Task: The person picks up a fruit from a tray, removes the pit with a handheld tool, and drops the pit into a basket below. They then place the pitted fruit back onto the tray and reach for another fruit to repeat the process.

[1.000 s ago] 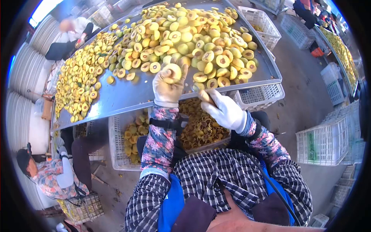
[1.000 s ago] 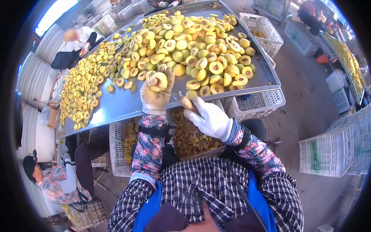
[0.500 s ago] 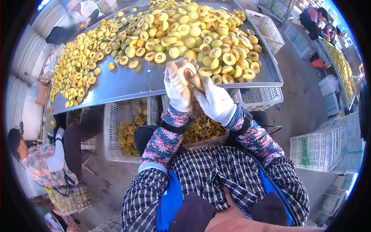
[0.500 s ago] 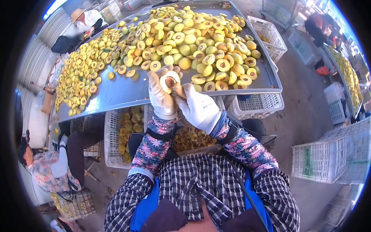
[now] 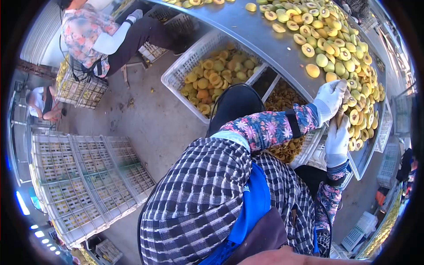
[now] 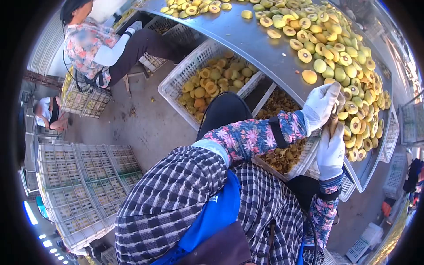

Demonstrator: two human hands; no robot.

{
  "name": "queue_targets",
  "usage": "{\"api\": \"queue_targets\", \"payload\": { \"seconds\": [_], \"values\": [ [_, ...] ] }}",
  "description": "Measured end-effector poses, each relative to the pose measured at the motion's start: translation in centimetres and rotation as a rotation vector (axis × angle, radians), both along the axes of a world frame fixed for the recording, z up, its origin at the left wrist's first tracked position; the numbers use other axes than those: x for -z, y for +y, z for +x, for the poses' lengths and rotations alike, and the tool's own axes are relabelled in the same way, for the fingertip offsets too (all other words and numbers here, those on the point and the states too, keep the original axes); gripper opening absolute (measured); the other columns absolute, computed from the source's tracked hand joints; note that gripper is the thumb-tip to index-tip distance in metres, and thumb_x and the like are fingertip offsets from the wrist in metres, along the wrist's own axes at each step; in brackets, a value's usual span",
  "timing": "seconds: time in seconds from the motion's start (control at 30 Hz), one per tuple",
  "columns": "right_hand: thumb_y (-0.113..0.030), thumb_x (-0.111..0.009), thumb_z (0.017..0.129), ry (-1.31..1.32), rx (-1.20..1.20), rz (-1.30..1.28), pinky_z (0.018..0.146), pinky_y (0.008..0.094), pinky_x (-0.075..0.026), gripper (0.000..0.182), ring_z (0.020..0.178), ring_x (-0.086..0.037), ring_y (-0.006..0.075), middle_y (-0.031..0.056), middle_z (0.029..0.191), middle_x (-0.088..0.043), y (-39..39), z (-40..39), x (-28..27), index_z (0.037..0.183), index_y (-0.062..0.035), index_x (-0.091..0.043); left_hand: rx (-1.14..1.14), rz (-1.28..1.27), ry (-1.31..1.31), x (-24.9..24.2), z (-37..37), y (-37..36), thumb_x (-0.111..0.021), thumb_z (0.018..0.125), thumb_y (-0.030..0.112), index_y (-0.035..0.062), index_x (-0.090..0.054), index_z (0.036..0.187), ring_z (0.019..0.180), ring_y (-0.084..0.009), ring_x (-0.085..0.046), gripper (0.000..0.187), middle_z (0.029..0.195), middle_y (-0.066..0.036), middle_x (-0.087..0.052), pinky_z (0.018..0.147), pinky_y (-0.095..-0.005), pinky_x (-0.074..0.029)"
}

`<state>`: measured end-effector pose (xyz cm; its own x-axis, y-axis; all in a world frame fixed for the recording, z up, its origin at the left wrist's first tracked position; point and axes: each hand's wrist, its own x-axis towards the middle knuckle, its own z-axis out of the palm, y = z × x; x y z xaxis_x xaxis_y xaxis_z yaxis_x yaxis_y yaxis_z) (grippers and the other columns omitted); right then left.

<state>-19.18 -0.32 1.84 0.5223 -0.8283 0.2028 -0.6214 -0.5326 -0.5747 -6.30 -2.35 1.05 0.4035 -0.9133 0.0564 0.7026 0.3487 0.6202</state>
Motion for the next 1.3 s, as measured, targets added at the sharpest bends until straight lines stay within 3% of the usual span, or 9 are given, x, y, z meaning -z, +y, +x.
{"api": "queue_targets", "payload": {
  "seconds": [0.13,0.2,0.33,0.37,0.47,0.7,0.93,1.03,1.3],
  "values": [
    [-0.001,-0.053,0.085,0.277,-0.261,-0.728,0.086,0.0424,-0.047,0.040,0.103,-0.055,0.0435,0.0299,0.119,-0.051,-1.5,-2.2,2.4,0.125,0.0037,-0.050,-0.078,-0.153,-0.046,0.6,-1.3,-0.5,-0.055,0.097,0.039,0.0038,-0.059,0.096,0.076,-0.0073,-0.055,0.035,0.085,-0.001,-0.061,0.069,-0.0223,-0.046],
    [0.002,-0.053,0.079,-0.122,-0.042,0.006,0.089,0.0419,-0.046,0.045,0.107,-0.052,0.0428,0.0280,0.125,-0.045,-1.6,-1.8,2.6,0.123,0.0029,-0.053,-0.047,-0.160,-0.144,0.3,-0.6,-0.2,-0.055,0.096,0.042,0.0017,-0.055,0.110,0.099,-0.0138,-0.055,0.043,0.106,-0.006,-0.060,0.087,-0.0272,-0.046],
    [-0.003,-0.049,0.087,0.274,-0.059,-0.245,0.093,0.0414,-0.045,0.039,0.108,-0.053,0.0414,0.0274,0.128,-0.046,-2.3,-2.7,2.4,0.126,0.0016,-0.053,0.060,-0.269,-0.501,7.1,-0.8,-5.9,-0.048,0.100,0.031,-0.0017,-0.053,0.118,0.105,-0.0166,-0.053,0.038,0.116,-0.010,-0.057,0.092,-0.0275,-0.044],
    [-0.008,-0.055,0.089,-0.537,-0.094,0.118,0.092,0.0421,-0.046,0.040,0.107,-0.055,0.0411,0.0280,0.128,-0.049,-1.9,-3.8,5.7,0.129,-0.0015,-0.054,0.294,-0.122,-0.447,2.0,1.6,-1.4,-0.049,0.095,0.017,-0.0016,-0.057,0.113,0.104,-0.0188,-0.055,0.026,0.112,-0.013,-0.059,0.093,-0.0286,-0.044],
    [-0.013,-0.060,0.089,0.299,-0.260,-0.988,0.087,0.0430,-0.047,0.048,0.099,-0.058,0.0386,0.0250,0.117,-0.056,-0.6,-3.7,1.2,0.132,0.0021,-0.048,-0.002,-0.324,-1.210,1.6,3.3,-0.7,-0.050,0.076,-0.001,0.0007,-0.066,0.085,0.074,-0.0174,-0.058,0.018,0.083,-0.005,-0.062,0.073,-0.0303,-0.049],
    [-0.026,-0.053,0.094,-0.246,0.029,0.185,0.076,0.0439,-0.047,0.031,0.088,-0.058,0.0432,0.0265,0.091,-0.057,0.5,-2.5,-1.8,0.108,0.0004,-0.044,0.537,-0.094,0.377,-0.4,2.9,0.0,-0.052,0.080,0.010,-0.0004,-0.052,0.127,0.114,-0.0367,-0.055,0.048,0.121,-0.018,-0.058,0.099,-0.0493,-0.046],
    [-0.024,-0.056,0.093,-0.171,-0.030,-0.067,0.066,0.0449,-0.048,0.034,0.078,-0.062,0.0425,0.0269,0.079,-0.060,1.0,-2.3,-0.8,0.111,0.0024,-0.044,0.515,-0.230,0.344,-1.8,1.4,1.6,-0.053,0.083,0.019,-0.0012,-0.050,0.130,0.118,-0.0366,-0.052,0.051,0.125,-0.020,-0.055,0.105,-0.0506,-0.041],
    [-0.023,-0.061,0.090,-0.066,0.057,-0.081,0.060,0.0425,-0.050,0.032,0.069,-0.064,0.0376,0.0191,0.074,-0.062,1.6,-1.8,-0.9,0.108,0.0003,-0.050,0.377,0.070,0.244,-1.3,1.0,1.4,-0.055,0.087,0.061,0.0002,-0.059,0.114,0.104,-0.0327,-0.059,0.066,0.110,-0.015,-0.061,0.092,-0.0491,-0.050],
    [-0.021,-0.058,0.091,-0.104,-0.052,0.085,0.068,0.0414,-0.050,0.035,0.076,-0.064,0.0374,0.0216,0.079,-0.064,1.6,-1.7,-0.5,0.114,0.0024,-0.047,0.261,0.168,0.004,-1.5,1.1,2.0,-0.062,0.091,0.042,0.0028,-0.059,0.090,0.084,-0.0267,-0.065,0.039,0.086,-0.009,-0.062,0.078,-0.0424,-0.055]
  ]
}}
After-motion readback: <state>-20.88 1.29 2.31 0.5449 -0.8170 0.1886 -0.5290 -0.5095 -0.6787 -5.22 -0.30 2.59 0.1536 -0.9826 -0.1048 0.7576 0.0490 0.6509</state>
